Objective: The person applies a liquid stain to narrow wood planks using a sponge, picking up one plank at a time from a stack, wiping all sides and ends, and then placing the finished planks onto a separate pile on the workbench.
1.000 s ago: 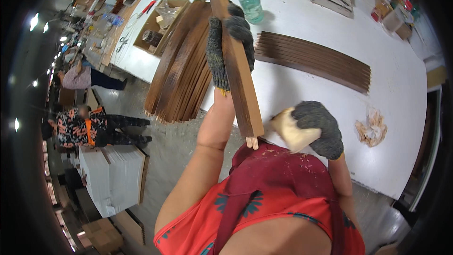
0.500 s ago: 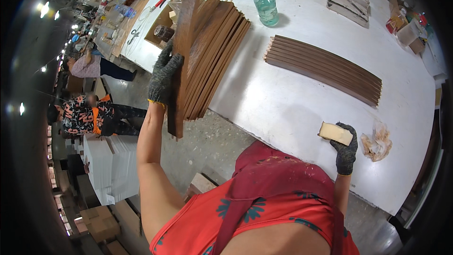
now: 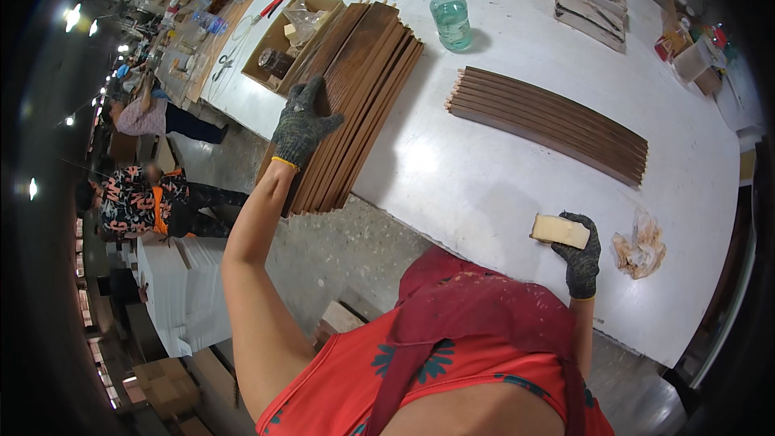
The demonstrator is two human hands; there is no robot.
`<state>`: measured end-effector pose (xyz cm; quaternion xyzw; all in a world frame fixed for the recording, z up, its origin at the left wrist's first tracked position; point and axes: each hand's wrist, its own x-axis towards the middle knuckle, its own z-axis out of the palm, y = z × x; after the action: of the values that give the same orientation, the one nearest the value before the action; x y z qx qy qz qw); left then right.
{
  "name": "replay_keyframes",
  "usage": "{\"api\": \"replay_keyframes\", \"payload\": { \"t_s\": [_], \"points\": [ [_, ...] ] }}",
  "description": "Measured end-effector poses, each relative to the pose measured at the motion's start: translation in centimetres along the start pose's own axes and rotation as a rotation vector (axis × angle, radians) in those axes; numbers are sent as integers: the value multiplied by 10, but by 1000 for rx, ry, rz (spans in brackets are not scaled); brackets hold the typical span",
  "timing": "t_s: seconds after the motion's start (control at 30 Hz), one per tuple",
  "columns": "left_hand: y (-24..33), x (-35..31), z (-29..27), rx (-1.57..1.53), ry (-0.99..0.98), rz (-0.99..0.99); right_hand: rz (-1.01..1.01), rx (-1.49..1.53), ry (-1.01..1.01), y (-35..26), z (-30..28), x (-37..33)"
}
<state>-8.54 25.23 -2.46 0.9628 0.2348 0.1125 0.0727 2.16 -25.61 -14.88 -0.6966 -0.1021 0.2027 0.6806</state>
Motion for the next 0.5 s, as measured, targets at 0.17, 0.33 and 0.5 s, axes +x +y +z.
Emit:
{"api": "replay_keyframes", "payload": {
  "t_s": [0.17, 0.33, 0.5],
  "points": [
    [4, -4, 3, 305, 114, 47, 18, 54, 31, 3, -4, -4],
    [-8, 1, 9, 237, 58, -119, -12, 5, 27, 3, -5, -4],
    [-44, 5, 13, -181, 2, -119, -12, 47, 10, 4, -6, -4]
  ]
}}
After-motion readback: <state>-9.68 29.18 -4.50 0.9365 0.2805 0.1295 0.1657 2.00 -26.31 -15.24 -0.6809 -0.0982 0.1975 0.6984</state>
